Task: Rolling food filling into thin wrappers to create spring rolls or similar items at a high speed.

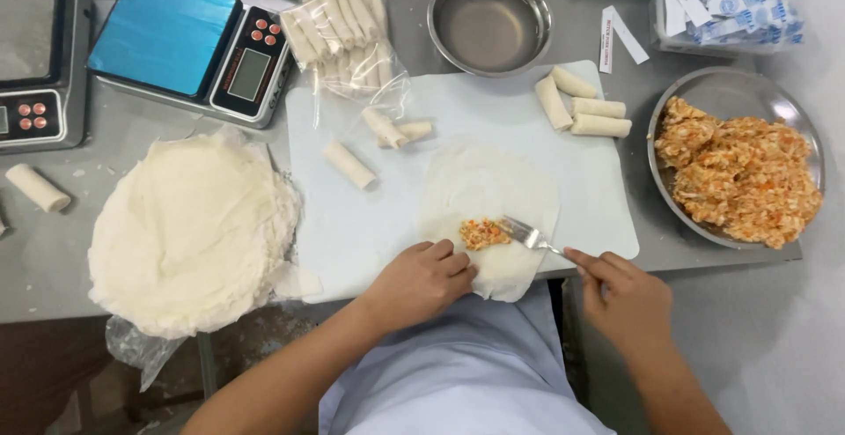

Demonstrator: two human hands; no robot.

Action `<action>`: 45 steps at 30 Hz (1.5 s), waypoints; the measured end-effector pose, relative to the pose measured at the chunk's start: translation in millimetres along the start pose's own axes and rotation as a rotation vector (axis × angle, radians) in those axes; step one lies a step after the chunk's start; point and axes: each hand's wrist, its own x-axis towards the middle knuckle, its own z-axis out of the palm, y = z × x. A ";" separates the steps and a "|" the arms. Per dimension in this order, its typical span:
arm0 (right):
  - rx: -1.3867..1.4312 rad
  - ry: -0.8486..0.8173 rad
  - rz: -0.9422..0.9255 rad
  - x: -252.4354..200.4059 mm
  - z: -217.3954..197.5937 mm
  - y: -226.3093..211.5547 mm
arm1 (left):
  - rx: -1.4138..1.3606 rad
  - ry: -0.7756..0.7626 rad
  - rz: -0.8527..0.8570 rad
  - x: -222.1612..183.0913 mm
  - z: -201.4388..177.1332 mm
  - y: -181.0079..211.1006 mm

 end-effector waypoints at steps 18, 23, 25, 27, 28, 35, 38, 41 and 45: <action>0.132 0.232 -0.382 68.5 33.3 -26.0 | 0.023 -0.065 -0.266 36.2 33.0 -15.9; 0.336 0.121 -0.256 65.2 73.4 -17.4 | -0.182 -0.087 -0.463 45.3 6.4 -19.0; 0.460 0.116 -0.132 64.7 68.9 -14.5 | -0.154 -0.047 -0.540 37.4 12.8 -16.1; 0.258 0.249 -0.024 64.3 62.2 -15.1 | 0.118 0.000 -0.357 32.0 19.6 -11.6; 0.256 0.254 -0.027 62.1 53.4 -22.4 | 0.121 0.005 -0.355 27.4 18.7 -9.2; 0.303 0.392 -0.357 65.2 51.0 -68.2 | 0.112 -0.066 -0.330 13.1 15.8 5.8; 0.400 0.358 -0.504 73.4 41.4 -75.3 | 0.187 -0.010 -0.398 6.5 3.7 3.0; 0.408 0.302 -0.528 72.9 43.3 -77.5 | 0.247 0.013 -0.416 -6.7 14.6 -7.1; 0.366 0.111 -0.513 64.3 42.2 -81.5 | 0.277 0.018 -0.445 3.5 7.8 -1.8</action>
